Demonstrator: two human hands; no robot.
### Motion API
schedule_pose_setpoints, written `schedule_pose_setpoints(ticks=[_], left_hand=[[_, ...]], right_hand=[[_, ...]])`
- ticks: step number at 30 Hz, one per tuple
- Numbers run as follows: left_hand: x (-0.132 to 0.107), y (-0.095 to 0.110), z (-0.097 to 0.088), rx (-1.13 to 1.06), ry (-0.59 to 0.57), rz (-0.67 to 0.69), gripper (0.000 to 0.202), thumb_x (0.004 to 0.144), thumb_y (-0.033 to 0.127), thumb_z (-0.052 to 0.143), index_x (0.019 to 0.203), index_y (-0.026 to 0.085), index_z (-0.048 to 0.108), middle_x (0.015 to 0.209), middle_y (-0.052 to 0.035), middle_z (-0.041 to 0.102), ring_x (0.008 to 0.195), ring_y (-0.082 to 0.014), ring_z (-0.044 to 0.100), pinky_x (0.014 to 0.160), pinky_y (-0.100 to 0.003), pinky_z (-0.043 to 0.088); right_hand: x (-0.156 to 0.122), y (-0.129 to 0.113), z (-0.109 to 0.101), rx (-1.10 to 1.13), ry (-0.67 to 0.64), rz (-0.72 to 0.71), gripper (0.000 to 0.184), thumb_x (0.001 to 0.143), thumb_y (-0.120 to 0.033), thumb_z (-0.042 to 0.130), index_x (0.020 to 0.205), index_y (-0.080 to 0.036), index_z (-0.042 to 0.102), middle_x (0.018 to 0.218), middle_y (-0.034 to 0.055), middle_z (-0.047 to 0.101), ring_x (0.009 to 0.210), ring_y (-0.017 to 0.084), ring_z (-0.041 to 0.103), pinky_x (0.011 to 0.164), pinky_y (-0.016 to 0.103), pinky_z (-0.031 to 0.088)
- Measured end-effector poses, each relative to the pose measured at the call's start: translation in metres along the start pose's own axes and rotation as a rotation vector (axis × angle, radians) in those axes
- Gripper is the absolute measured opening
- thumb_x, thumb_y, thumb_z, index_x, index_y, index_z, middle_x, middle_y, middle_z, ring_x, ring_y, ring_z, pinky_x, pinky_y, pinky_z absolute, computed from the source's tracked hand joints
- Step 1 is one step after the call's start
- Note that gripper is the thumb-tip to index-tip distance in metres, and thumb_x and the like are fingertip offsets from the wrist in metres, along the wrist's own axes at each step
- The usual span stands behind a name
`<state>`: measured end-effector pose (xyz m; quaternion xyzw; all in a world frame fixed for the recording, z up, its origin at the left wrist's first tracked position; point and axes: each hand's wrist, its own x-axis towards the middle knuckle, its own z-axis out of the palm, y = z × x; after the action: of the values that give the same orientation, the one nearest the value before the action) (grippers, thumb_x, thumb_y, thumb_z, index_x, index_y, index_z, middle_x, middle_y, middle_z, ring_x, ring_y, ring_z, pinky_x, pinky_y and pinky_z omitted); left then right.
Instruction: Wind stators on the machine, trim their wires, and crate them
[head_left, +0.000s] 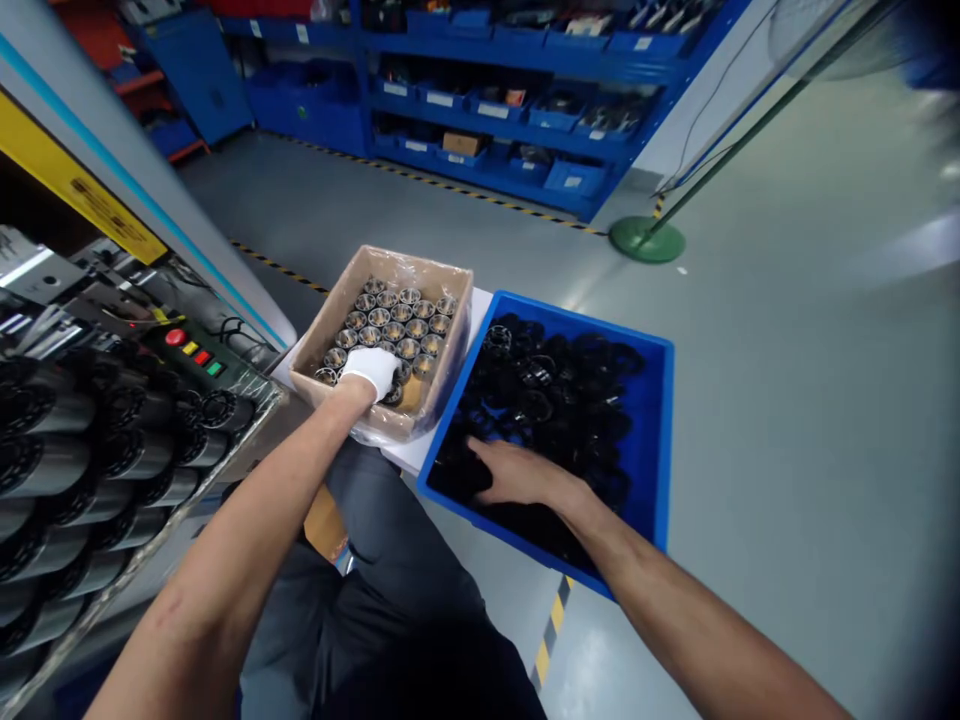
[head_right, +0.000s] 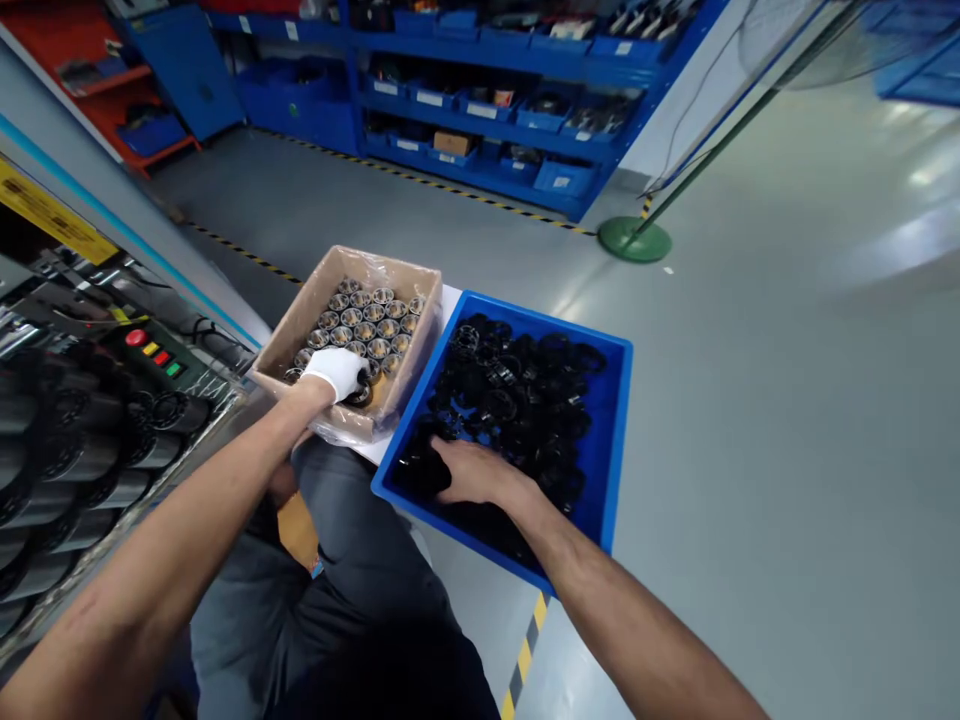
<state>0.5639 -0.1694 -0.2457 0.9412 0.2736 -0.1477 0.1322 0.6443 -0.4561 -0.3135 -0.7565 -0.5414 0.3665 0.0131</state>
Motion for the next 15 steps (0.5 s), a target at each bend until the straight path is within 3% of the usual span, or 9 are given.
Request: schedule_pose_setpoints(ticks=[3, 5, 7, 9, 11, 13, 15], left_hand=[[-0.016, -0.009, -0.011, -0.112, 0.090, 0.017, 0.031, 0.099, 0.030, 0.088, 0.128, 0.019, 0.081, 0.131, -0.0133, 0.080, 0.124, -0.0309, 0.077, 0.114, -0.051, 0.065], [-0.034, -0.016, -0.017, -0.222, 0.177, 0.026, 0.034, 0.093, 0.023, 0.086, 0.127, 0.018, 0.082, 0.139, -0.0153, 0.079, 0.132, -0.0333, 0.075, 0.121, -0.049, 0.060], [-0.058, -0.022, -0.021, -0.378, 0.256, 0.044, 0.043, 0.102, 0.024, 0.069, 0.143, 0.013, 0.071, 0.151, -0.0165, 0.073, 0.137, -0.0312, 0.073, 0.121, -0.050, 0.060], [-0.091, -0.029, -0.022, -0.626, 0.283, 0.085, 0.055, 0.106, 0.024, 0.048, 0.159, 0.011, 0.052, 0.156, -0.0167, 0.069, 0.135, -0.0273, 0.076, 0.110, -0.049, 0.065], [-0.131, -0.034, -0.019, -0.999, 0.243, 0.103, 0.060, 0.102, 0.026, 0.045, 0.161, 0.018, 0.048, 0.155, -0.0150, 0.071, 0.128, -0.0274, 0.081, 0.096, -0.047, 0.070], [-0.176, -0.039, -0.007, -1.387, 0.140, 0.053, 0.060, 0.093, 0.032, 0.054, 0.152, 0.025, 0.060, 0.147, -0.0143, 0.077, 0.121, -0.0326, 0.084, 0.086, -0.049, 0.072], [-0.216, -0.041, 0.015, -1.658, 0.055, -0.068, 0.054, 0.091, 0.040, 0.055, 0.139, 0.025, 0.073, 0.138, -0.0171, 0.082, 0.115, -0.0383, 0.085, 0.078, -0.053, 0.072]], right_hand=[[-0.001, -0.005, 0.000, -0.026, 0.004, 0.036, 0.046, 0.111, -0.045, 0.080, 0.149, -0.021, 0.071, 0.151, 0.0132, 0.072, 0.131, 0.031, 0.074, 0.112, 0.055, 0.066], [-0.002, -0.005, -0.001, -0.033, -0.008, 0.064, 0.044, 0.111, -0.045, 0.079, 0.147, -0.021, 0.072, 0.148, 0.0128, 0.073, 0.128, 0.030, 0.075, 0.110, 0.053, 0.067], [-0.005, -0.003, -0.002, -0.039, -0.027, 0.090, 0.041, 0.112, -0.045, 0.079, 0.144, -0.021, 0.073, 0.145, 0.0119, 0.075, 0.125, 0.029, 0.076, 0.108, 0.052, 0.067], [-0.008, -0.003, -0.001, -0.050, -0.042, 0.106, 0.037, 0.112, -0.045, 0.079, 0.140, -0.021, 0.075, 0.143, 0.0112, 0.075, 0.124, 0.028, 0.076, 0.108, 0.051, 0.067], [-0.013, -0.006, 0.003, -0.067, -0.048, 0.115, 0.036, 0.112, -0.045, 0.079, 0.139, -0.022, 0.075, 0.142, 0.0109, 0.076, 0.123, 0.028, 0.076, 0.107, 0.050, 0.068], [-0.017, -0.009, 0.007, -0.080, -0.040, 0.116, 0.035, 0.112, -0.045, 0.079, 0.138, -0.021, 0.075, 0.140, 0.0110, 0.076, 0.121, 0.027, 0.077, 0.106, 0.050, 0.068], [-0.020, -0.011, 0.010, -0.078, -0.027, 0.102, 0.035, 0.112, -0.045, 0.079, 0.136, -0.020, 0.076, 0.138, 0.0109, 0.077, 0.120, 0.027, 0.077, 0.106, 0.050, 0.068]])
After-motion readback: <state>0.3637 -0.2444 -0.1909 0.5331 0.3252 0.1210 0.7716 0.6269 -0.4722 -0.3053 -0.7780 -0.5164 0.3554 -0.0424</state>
